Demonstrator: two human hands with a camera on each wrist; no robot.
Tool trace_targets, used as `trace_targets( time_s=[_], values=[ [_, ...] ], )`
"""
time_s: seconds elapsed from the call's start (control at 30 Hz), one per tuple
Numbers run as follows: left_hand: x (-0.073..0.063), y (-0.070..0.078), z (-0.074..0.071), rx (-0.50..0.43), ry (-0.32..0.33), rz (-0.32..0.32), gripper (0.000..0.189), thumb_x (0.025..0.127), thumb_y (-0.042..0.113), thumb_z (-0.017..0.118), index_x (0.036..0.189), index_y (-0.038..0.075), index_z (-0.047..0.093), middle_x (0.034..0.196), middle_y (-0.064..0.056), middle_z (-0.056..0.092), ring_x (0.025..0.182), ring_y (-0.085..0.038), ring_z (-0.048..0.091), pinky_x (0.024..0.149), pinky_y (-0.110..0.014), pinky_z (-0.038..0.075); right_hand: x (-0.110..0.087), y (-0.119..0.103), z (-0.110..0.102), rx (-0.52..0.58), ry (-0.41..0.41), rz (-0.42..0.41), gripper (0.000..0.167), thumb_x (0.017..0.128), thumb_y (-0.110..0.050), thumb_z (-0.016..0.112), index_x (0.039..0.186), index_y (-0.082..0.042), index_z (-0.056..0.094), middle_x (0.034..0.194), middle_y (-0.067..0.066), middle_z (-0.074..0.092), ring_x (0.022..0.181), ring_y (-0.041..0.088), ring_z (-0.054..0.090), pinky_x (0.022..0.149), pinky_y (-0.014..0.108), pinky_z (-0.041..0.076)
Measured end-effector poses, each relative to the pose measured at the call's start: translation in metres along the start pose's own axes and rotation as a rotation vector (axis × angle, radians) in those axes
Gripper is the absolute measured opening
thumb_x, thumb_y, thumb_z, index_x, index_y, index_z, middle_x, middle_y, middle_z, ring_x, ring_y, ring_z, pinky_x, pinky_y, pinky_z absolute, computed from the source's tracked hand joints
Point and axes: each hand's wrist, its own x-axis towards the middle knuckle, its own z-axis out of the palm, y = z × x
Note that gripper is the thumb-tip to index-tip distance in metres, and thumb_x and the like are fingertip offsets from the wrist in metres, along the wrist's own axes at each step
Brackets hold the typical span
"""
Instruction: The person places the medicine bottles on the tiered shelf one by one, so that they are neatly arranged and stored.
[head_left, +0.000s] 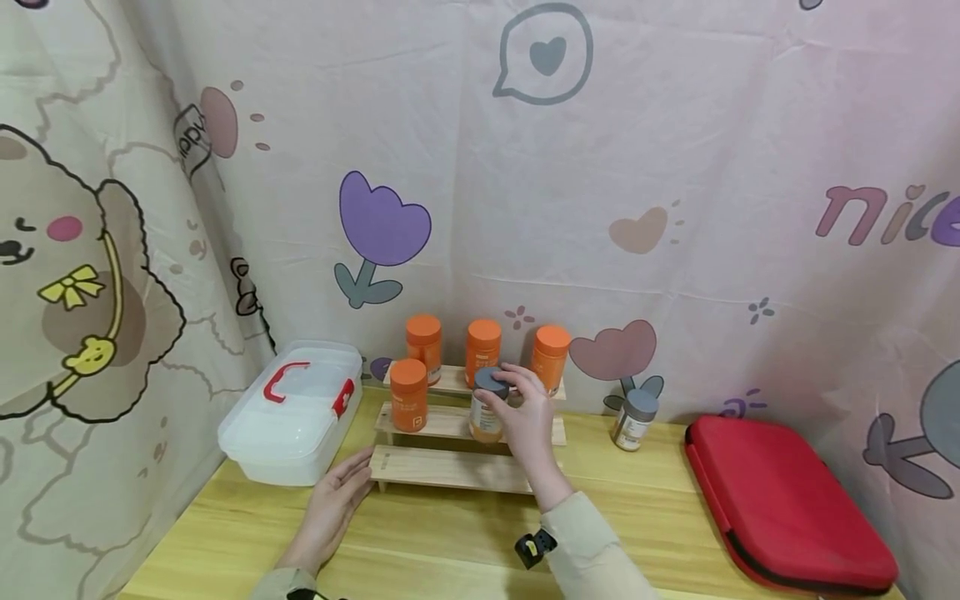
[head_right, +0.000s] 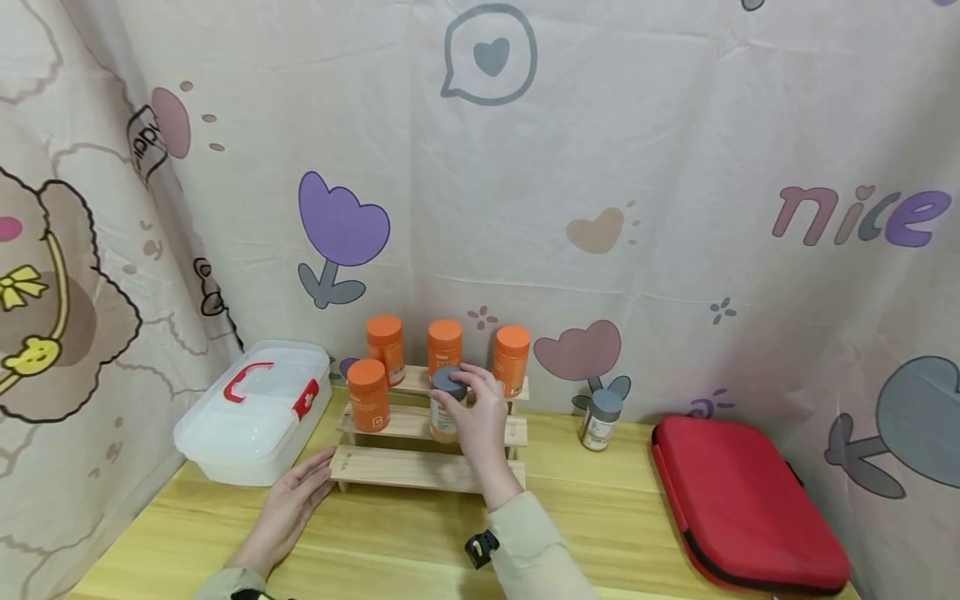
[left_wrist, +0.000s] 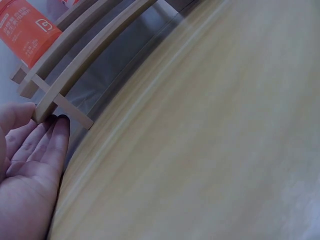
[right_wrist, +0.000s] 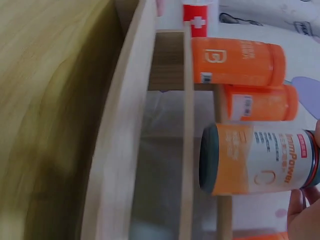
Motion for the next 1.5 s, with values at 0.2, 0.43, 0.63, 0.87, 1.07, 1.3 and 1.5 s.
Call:
trace_targets(
  time_s=[0.2,0.43,0.63,0.87,1.07,1.3,1.5],
  values=[
    [0.000,-0.001,0.000,-0.002,0.001,0.001,0.051,0.099,0.009,0.051,0.145,-0.004,0.032,0.147,-0.020,0.032,0.112,-0.001,0.053,0.099,-0.021,0.042,0.000,0.004,0.017,-0.058,0.052,-0.053,0.034,0.074,-0.024,0.083,0.100,-0.005,0.073,0.117,0.008,0.062,0.107,0.025,0.056,0.082,0.045,0.055],
    [0.001,-0.001,-0.002,0.001,0.004,0.014,0.051,0.099,0.009,0.051,0.145,-0.003,0.032,0.146,-0.021,0.033,0.112,-0.002,0.053,0.099,-0.021,0.042,-0.003,0.002,0.031,-0.072,0.116,-0.059,0.033,0.074,-0.023,0.084,0.098,-0.006,0.070,0.116,0.008,0.057,0.106,0.026,0.051,0.078,0.046,0.052],
    [0.002,0.001,-0.002,0.002,-0.002,0.005,0.052,0.099,0.010,0.052,0.146,-0.003,0.032,0.147,-0.021,0.032,0.112,-0.001,0.053,0.100,-0.021,0.042,-0.006,0.003,0.036,-0.071,0.143,-0.067,0.035,0.072,-0.020,0.085,0.099,-0.007,0.068,0.118,0.008,0.056,0.107,0.027,0.049,0.076,0.042,0.051],
    [0.002,0.002,0.000,0.008,0.002,0.005,0.052,0.098,0.010,0.052,0.145,-0.004,0.032,0.147,-0.020,0.032,0.112,-0.001,0.053,0.099,-0.021,0.043,-0.006,0.006,0.027,-0.043,0.075,-0.080,0.035,0.074,-0.021,0.083,0.103,-0.008,0.069,0.120,0.009,0.056,0.109,0.027,0.050,0.076,0.045,0.053],
    [0.002,0.001,0.001,0.003,0.012,0.018,0.051,0.098,0.009,0.052,0.144,-0.005,0.033,0.146,-0.022,0.033,0.110,-0.001,0.054,0.098,-0.020,0.044,-0.005,0.008,0.009,-0.014,-0.015,-0.041,0.042,0.076,-0.020,0.080,0.114,-0.010,0.068,0.121,0.007,0.054,0.106,0.027,0.054,0.080,0.040,0.056],
    [0.001,-0.001,0.000,0.001,0.012,0.011,0.051,0.098,0.008,0.052,0.144,-0.005,0.033,0.145,-0.022,0.033,0.110,-0.002,0.054,0.098,-0.020,0.044,-0.011,0.018,-0.016,-0.035,-0.050,-0.065,0.035,0.077,-0.016,0.079,0.110,-0.009,0.070,0.113,0.004,0.056,0.094,0.031,0.055,0.077,0.045,0.054],
    [0.001,-0.002,-0.001,0.005,0.007,0.006,0.052,0.098,0.010,0.053,0.144,-0.004,0.032,0.146,-0.022,0.033,0.111,-0.002,0.054,0.099,-0.021,0.043,-0.016,0.033,-0.042,-0.096,-0.073,-0.081,0.031,0.075,-0.014,0.080,0.104,-0.007,0.071,0.110,0.006,0.060,0.103,0.018,0.051,0.079,0.047,0.052]
  ],
)
